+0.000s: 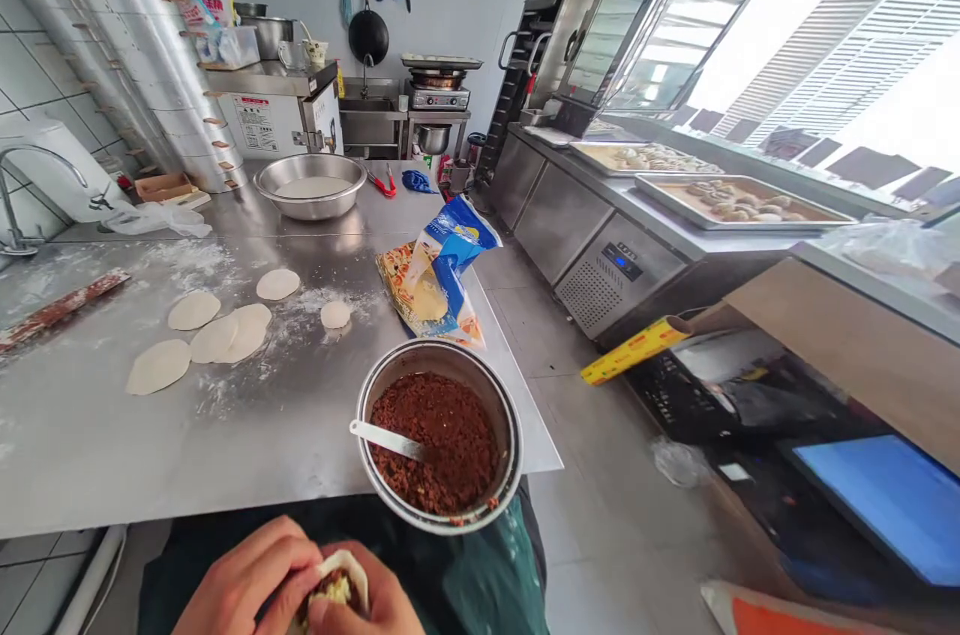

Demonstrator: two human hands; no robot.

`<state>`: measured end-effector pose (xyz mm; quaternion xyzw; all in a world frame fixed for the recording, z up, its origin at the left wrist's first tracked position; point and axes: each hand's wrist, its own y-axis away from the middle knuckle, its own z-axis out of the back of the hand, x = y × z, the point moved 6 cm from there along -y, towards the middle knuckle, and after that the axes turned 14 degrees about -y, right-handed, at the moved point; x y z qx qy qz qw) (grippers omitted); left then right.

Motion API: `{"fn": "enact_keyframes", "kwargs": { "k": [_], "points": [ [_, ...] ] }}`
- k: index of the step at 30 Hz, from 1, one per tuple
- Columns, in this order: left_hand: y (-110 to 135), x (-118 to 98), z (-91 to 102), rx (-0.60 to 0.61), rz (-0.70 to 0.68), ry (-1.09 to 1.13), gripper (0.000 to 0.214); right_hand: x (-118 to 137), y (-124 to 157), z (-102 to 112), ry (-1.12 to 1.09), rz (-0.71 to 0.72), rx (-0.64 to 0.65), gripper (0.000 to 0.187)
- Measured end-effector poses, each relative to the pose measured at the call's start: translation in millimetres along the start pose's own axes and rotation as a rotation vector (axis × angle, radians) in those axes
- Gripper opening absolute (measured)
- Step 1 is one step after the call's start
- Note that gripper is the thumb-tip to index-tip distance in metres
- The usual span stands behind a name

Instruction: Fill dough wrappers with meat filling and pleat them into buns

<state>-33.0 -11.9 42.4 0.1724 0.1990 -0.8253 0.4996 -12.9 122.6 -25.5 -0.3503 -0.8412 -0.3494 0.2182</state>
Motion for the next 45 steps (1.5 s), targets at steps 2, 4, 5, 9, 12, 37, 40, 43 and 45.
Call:
{"fn": "enact_keyframes", "kwargs": {
  "k": [2, 4, 5, 9, 12, 37, 40, 43, 45],
  "points": [
    [-3.4, -3.5, 1.7, -0.019, -0.057, -0.041, 0.018, 7.9, 1.8, -1.0, 0.063, 0.007, -0.055, 0.048],
    [-6.2, -6.2, 0.8, -0.025, -0.108, -0.101, 0.026, 18.5, 3.8, -4.9, 0.183, 0.019, -0.093, 0.032],
    [-6.9, -7.2, -1.0, -0.014, -0.128, -0.129, 0.028, 23.4, 4.6, -7.4, 0.251, 0.019, -0.099, 0.026],
    [-5.4, -8.1, -9.6, 0.046, -0.155, -0.181, 0.026, 30.3, 5.0, -13.0, 0.346, -0.042, -0.067, 0.022],
    [-2.2, -8.1, -12.4, 0.019, -0.169, -0.227, 0.024, 30.3, 2.0, -11.3, 0.359, -0.041, -0.078, 0.026],
    [3.1, 8.2, -21.0, 0.002, -0.079, -0.151, 0.022, 34.6, -3.3, 1.5, 0.309, -0.164, 0.054, 0.039],
    [5.4, 18.6, -22.2, 0.003, 0.021, -0.064, 0.019, 35.2, -3.0, 4.0, 0.192, -0.059, 0.032, 0.040],
    [5.5, 18.8, -25.3, 0.007, -0.007, -0.075, 0.032, 29.7, -4.1, 1.8, 0.092, -0.038, 0.051, 0.045],
    [4.7, 17.2, -25.4, -0.011, -0.027, -0.093, 0.030, 24.3, -5.5, 0.7, 0.046, -0.051, 0.062, 0.054]
  ]
}}
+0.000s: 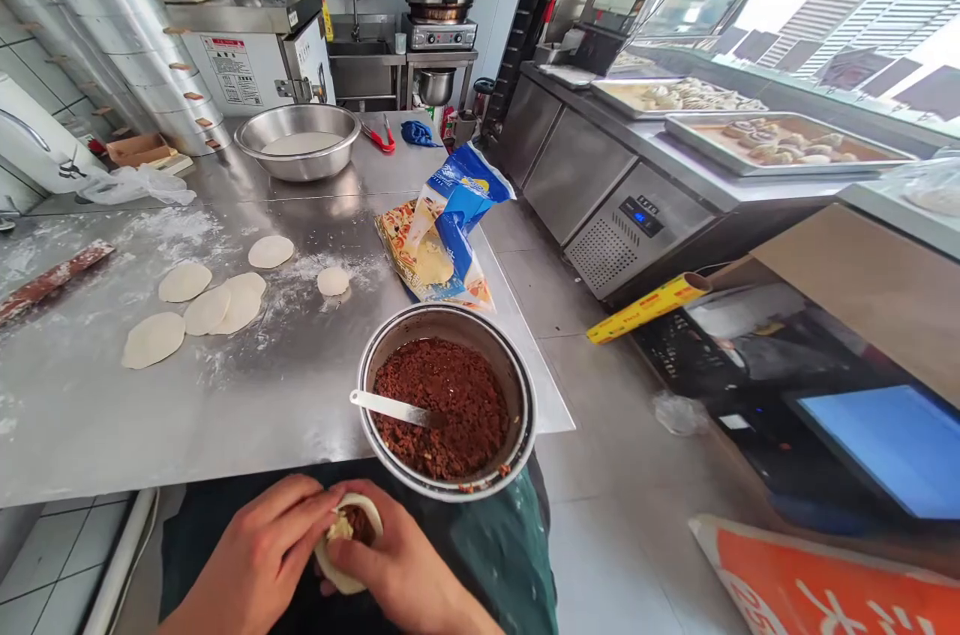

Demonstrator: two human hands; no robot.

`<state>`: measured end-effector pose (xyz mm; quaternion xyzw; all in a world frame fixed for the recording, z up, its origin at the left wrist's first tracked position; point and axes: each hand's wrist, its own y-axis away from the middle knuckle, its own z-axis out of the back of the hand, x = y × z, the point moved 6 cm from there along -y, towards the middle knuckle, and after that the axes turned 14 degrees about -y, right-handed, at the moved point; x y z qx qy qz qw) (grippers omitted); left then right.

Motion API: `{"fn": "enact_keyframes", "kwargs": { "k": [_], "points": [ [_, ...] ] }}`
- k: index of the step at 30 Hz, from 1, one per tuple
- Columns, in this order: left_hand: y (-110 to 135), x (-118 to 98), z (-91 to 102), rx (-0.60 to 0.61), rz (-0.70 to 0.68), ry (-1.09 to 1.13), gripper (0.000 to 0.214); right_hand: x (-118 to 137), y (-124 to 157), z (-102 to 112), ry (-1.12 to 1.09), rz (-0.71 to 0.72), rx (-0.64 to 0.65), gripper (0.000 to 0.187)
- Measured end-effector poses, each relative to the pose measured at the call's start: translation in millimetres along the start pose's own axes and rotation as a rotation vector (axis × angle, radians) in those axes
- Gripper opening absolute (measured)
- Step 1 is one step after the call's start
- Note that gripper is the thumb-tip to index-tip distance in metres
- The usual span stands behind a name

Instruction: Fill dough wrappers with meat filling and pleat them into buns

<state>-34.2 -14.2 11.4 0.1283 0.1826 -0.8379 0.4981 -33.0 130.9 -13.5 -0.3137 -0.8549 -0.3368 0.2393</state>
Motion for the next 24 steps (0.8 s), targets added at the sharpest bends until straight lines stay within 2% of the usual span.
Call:
{"fn": "enact_keyframes", "kwargs": {
  "k": [3, 7, 13, 16, 20, 24],
  "points": [
    [-3.1, -4.3, 4.3, -0.051, -0.017, -0.023, 0.020, -6.8, -2.7, 1.8, -0.021, 0.008, -0.015, 0.061],
    [-8.4, -13.0, 8.3, -0.073, -0.068, -0.087, 0.021, -13.7, -5.9, 5.7, -0.007, 0.022, -0.039, 0.048],
    [-5.8, -17.5, 2.3, -0.083, -0.161, -0.187, 0.033, -13.0, -6.4, 8.7, 0.024, 0.024, -0.059, 0.031],
    [-5.3, -14.7, -3.7, -0.033, -0.143, -0.197, 0.028, -11.6, -6.8, 10.2, 0.059, 0.001, -0.080, 0.029],
    [-9.3, -19.4, -6.3, 0.010, -0.208, -0.243, 0.038, -8.8, -7.9, 8.6, 0.138, -0.008, -0.070, 0.020],
    [-13.7, -22.9, -0.8, -0.031, -0.175, -0.238, 0.026, -7.0, -7.2, 10.4, 0.194, -0.065, -0.089, 0.019]
  ]
}}
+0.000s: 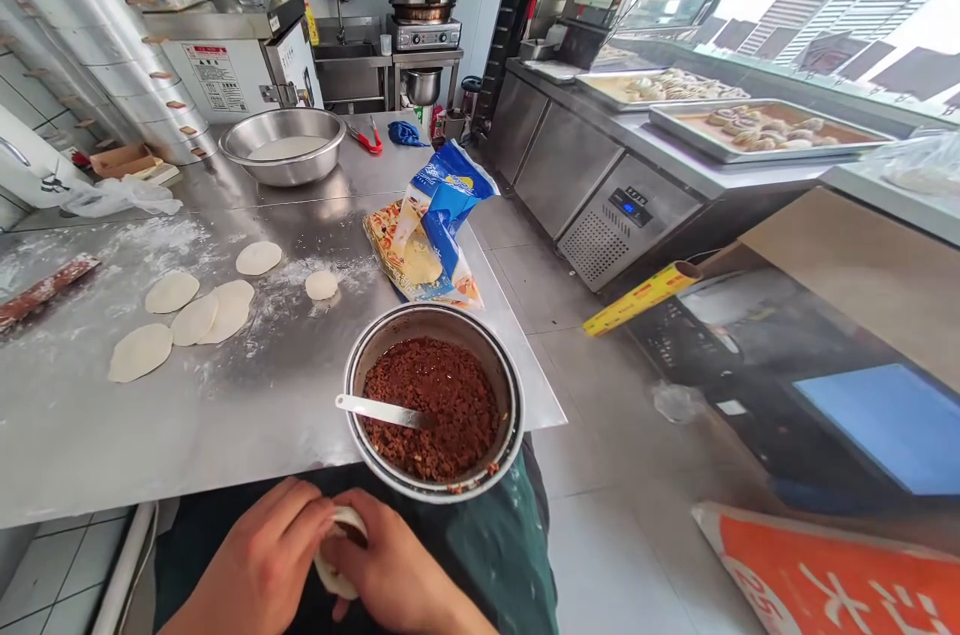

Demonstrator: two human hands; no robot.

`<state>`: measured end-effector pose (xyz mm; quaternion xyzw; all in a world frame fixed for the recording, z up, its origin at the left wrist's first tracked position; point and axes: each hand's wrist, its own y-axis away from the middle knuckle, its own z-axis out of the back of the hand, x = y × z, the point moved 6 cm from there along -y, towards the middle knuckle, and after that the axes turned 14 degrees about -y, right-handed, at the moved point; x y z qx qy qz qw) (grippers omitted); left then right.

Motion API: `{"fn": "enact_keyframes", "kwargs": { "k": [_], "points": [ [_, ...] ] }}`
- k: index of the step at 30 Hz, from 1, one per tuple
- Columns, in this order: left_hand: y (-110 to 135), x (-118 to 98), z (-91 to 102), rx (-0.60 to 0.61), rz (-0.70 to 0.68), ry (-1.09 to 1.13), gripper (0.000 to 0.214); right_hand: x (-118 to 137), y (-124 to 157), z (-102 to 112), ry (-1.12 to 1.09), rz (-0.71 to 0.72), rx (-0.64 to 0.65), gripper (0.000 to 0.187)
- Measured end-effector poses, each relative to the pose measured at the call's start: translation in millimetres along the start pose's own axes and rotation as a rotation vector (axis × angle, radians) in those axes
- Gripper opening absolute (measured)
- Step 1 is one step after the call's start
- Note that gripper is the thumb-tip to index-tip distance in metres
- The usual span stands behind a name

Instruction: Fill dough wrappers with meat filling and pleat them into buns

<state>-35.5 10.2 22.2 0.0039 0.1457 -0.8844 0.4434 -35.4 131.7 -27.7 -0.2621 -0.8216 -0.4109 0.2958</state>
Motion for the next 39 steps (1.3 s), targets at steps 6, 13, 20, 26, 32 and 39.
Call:
{"fn": "enact_keyframes", "kwargs": {
  "k": [6, 13, 20, 26, 32, 39],
  "points": [
    [-2.0, -8.0, 1.9, -0.029, -0.083, -0.009, 0.038, 9.0, -0.5, 2.8, 0.118, -0.012, 0.015, 0.011],
    [-2.7, -8.3, 3.9, -0.057, -0.086, -0.008, 0.033, 9.5, 0.7, 6.4, 0.153, -0.073, 0.052, 0.004],
    [0.2, 6.8, -1.0, -0.060, 0.076, 0.080, 0.022, 19.8, 7.3, 7.2, -0.011, 0.033, 0.087, 0.046],
    [1.4, 6.8, -4.3, -0.055, 0.099, 0.115, 0.027, 16.1, 6.5, -0.2, -0.117, 0.161, 0.119, 0.043],
    [1.6, 5.1, -3.9, -0.021, 0.060, 0.083, 0.025, 8.7, 1.6, 3.6, -0.085, 0.144, 0.056, 0.040],
    [-5.7, -2.3, 2.3, -0.069, -0.037, -0.024, 0.038, 3.1, -0.8, 2.0, 0.020, 0.105, 0.025, 0.023]
  ]
}}
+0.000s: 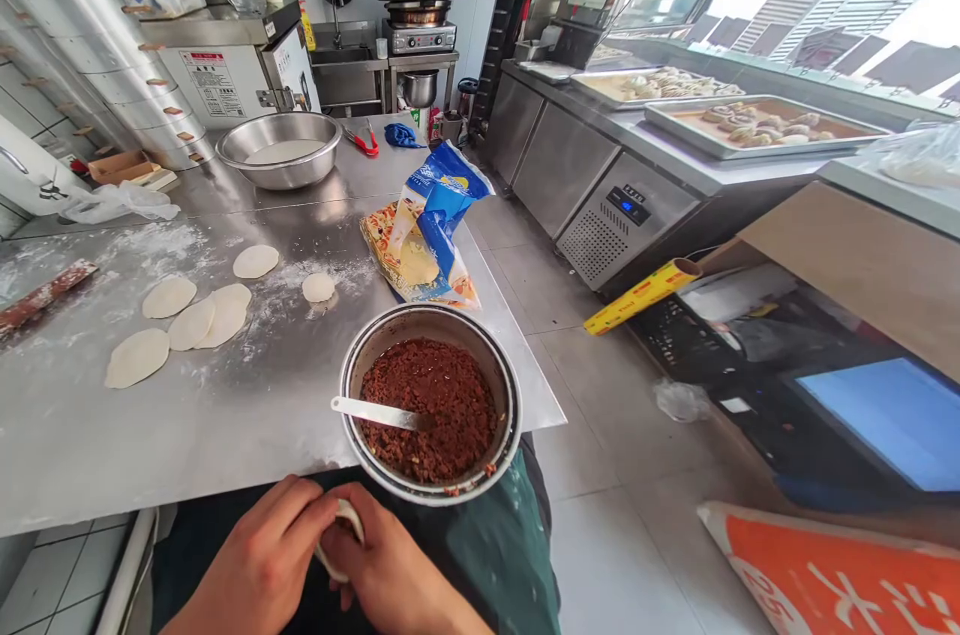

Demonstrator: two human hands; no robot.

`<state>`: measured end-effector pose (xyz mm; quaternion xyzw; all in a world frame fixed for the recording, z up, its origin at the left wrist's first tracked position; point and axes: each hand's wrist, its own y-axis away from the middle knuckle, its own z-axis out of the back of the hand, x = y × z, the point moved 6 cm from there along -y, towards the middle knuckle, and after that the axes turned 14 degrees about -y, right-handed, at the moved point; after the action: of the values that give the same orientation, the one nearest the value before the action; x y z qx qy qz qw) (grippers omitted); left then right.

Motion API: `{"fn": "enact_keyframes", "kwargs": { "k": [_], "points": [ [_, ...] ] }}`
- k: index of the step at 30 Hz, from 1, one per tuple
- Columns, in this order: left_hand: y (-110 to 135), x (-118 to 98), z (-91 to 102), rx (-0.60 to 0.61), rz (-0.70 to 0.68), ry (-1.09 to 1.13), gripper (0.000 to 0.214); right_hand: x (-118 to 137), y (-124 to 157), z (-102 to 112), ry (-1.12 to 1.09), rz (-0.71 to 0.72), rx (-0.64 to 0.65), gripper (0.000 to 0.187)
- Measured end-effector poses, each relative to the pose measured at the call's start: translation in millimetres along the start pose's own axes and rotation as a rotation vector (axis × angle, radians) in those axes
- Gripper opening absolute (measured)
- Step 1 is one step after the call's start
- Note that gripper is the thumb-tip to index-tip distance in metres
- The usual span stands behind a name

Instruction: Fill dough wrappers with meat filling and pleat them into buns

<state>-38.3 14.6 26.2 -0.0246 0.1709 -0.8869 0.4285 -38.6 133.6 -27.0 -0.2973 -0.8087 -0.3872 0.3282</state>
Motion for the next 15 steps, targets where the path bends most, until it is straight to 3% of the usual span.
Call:
{"fn": "enact_keyframes", "kwargs": {
  "k": [3, 7, 12, 15],
  "points": [
    [-1.8, -1.8, -1.6, 0.038, 0.009, 0.047, 0.032, 2.1, 1.7, 2.7, 0.030, -0.020, -0.014, 0.019],
    [-2.8, -6.2, -2.6, 0.035, -0.066, 0.008, 0.044, 9.3, 4.3, 6.1, 0.121, -0.036, -0.037, 0.005],
    [-2.8, -7.2, -2.5, 0.031, -0.096, -0.034, 0.025, 11.1, 5.9, 6.7, 0.124, -0.145, -0.033, 0.009],
    [-4.2, -8.1, -3.6, 0.040, -0.113, -0.051, 0.039, 19.9, 6.1, 7.6, 0.135, -0.101, -0.012, 0.008]
  ]
}}
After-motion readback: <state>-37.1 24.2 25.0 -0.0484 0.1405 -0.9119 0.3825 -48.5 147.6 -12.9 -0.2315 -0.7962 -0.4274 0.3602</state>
